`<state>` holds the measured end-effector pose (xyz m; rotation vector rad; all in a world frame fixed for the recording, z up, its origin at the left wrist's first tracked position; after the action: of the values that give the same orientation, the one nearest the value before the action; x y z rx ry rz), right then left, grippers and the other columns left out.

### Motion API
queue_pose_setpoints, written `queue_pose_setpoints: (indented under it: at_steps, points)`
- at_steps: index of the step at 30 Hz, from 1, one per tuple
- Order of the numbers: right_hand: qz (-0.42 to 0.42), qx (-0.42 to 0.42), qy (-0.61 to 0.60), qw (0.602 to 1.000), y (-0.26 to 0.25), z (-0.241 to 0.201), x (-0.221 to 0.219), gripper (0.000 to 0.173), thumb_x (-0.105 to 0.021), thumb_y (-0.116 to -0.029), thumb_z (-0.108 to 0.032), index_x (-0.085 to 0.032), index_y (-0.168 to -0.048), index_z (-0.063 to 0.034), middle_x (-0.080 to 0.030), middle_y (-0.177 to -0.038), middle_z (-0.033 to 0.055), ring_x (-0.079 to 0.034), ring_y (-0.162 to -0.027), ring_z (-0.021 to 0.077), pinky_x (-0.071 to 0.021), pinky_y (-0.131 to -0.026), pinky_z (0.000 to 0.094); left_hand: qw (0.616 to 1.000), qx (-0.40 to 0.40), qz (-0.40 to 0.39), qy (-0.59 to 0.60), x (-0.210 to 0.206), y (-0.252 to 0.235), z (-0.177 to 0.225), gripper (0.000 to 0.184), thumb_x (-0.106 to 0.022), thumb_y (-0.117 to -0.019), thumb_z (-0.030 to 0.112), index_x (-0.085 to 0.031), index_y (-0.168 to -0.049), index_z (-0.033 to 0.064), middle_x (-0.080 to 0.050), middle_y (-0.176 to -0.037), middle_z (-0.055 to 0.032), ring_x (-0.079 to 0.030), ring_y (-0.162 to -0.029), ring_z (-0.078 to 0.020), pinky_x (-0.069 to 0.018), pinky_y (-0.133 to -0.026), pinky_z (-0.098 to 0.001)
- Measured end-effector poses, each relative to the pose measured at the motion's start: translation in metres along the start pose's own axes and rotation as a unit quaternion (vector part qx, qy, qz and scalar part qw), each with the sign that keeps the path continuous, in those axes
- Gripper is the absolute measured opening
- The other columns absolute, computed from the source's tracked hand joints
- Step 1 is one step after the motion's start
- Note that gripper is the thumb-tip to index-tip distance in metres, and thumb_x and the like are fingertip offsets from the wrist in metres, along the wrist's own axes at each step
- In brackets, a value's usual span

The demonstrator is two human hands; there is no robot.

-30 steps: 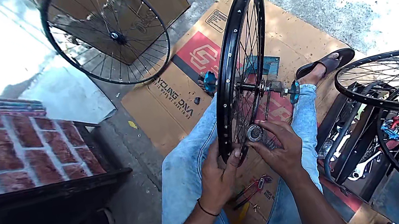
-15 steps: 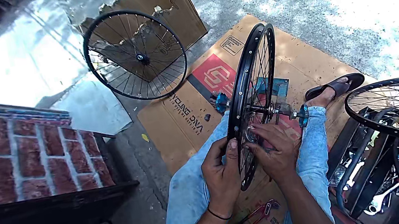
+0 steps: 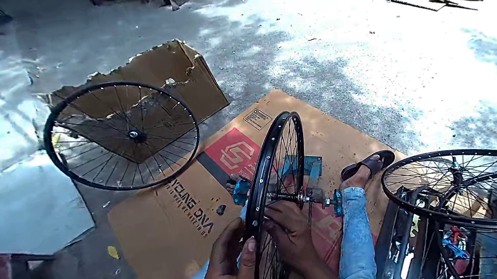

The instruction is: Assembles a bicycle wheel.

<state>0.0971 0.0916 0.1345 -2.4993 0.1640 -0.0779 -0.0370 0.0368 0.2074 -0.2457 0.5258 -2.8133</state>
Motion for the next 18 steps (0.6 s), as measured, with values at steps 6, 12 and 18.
queue_pose_setpoints:
  at_steps: [6, 12, 18]
  points:
    - [-0.124, -0.013, -0.071, 0.990, 0.001, -0.005, -0.003, 0.033, -0.046, -0.1094, -0.021, -0.072, -0.128, -0.0114, -0.067, -0.133, 0.0050, -0.056, -0.131, 0.0208, -0.0424, -0.115, 0.0454, 1.000, -0.014, 0.006, 0.020, 0.009, 0.006, -0.008, 0.046, -0.063, -0.1010, 0.035, -0.063, -0.132, 0.0012, -0.068, -0.127, -0.0089, -0.068, -0.112, -0.0204, -0.0579, -0.097, -0.0331]
    - [-0.172, -0.027, -0.187, 0.967, -0.010, -0.033, -0.008, 0.036, -0.045, -0.1103, -0.027, -0.072, -0.107, -0.0031, -0.071, -0.110, 0.0067, -0.063, -0.114, 0.0136, -0.0521, -0.101, 0.0353, 0.999, 0.011, 0.009, 0.036, 0.011, 0.014, -0.009, 0.045, -0.067, -0.0989, 0.033, -0.064, -0.132, 0.0030, -0.067, -0.127, -0.0112, -0.066, -0.115, -0.0252, -0.0574, -0.099, -0.0375]
    - [-0.219, -0.036, -0.201, 0.954, -0.010, -0.032, -0.004, 0.032, -0.071, -0.0970, -0.028, -0.069, -0.122, -0.0067, -0.070, -0.121, 0.0053, -0.063, -0.120, 0.0150, -0.0550, -0.103, 0.0394, 0.999, -0.009, 0.026, 0.027, 0.012, 0.020, -0.008, 0.028, -0.069, -0.0980, 0.032, -0.076, -0.109, 0.0064, -0.068, -0.125, -0.0123, -0.067, -0.113, -0.0234, -0.0595, -0.092, -0.0330]
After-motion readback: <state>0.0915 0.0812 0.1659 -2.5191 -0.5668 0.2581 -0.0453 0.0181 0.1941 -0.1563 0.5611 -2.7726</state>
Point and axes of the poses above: each hand's wrist, its own y-axis away from the middle knuckle, its own x-axis out of the back of the hand, z = x × y, the point moved 6 cm from there along -y, towards the middle knuckle
